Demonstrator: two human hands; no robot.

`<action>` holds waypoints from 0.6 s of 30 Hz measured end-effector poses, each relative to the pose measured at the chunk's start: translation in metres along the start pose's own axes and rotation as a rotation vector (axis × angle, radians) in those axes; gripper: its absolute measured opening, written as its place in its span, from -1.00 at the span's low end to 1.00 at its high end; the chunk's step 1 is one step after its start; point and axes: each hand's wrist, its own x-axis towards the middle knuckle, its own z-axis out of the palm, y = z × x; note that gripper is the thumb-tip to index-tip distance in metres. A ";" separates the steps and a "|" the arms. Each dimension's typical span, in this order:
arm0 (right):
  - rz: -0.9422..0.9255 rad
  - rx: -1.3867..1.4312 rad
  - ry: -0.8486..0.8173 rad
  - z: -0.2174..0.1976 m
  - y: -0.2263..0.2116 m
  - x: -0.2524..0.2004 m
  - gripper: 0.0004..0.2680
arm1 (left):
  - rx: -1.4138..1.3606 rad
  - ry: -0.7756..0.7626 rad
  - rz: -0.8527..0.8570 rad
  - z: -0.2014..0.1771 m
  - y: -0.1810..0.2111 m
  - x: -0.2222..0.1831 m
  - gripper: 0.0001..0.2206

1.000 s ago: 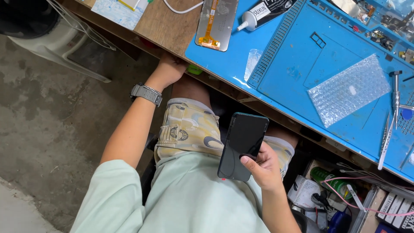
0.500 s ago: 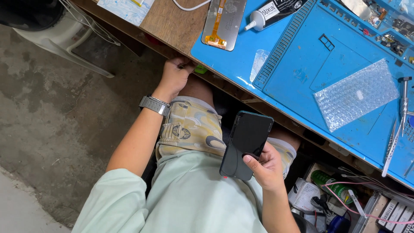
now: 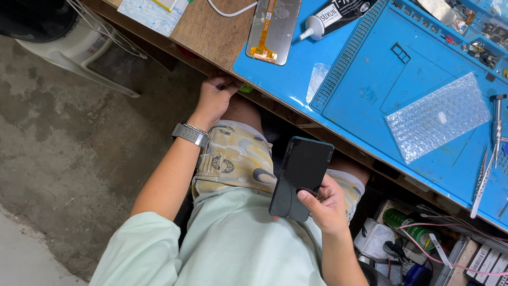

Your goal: Inspecting a smartphone and using scissors to trim material at a repair station.

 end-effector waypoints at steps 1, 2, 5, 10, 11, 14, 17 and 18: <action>0.001 -0.001 0.000 0.000 0.000 0.001 -0.83 | -0.001 0.000 -0.001 0.000 -0.002 0.000 -0.91; 0.004 -0.003 -0.001 0.000 -0.001 0.001 -0.83 | -0.001 0.011 -0.008 0.001 -0.004 0.000 -0.90; 0.009 0.000 0.001 -0.001 0.003 0.001 -0.83 | -0.015 0.035 -0.013 0.009 0.014 -0.010 -0.92; 0.037 -0.004 0.016 -0.003 0.007 0.000 -0.83 | 0.038 0.116 0.027 0.011 -0.015 0.003 -0.93; 0.040 -0.006 0.015 -0.003 0.007 0.000 -0.83 | 0.064 0.147 0.038 0.012 -0.031 0.008 -0.94; 0.050 -0.008 0.017 -0.003 0.009 -0.001 -0.83 | 0.214 0.199 0.079 0.010 -0.047 0.015 -0.90; 0.061 -0.011 0.003 0.003 0.006 0.003 -0.83 | 0.362 0.250 0.138 0.011 -0.046 0.015 -0.85; 0.063 -0.013 -0.003 0.007 0.003 0.004 -0.84 | 0.386 0.268 0.166 0.012 -0.045 0.015 -0.83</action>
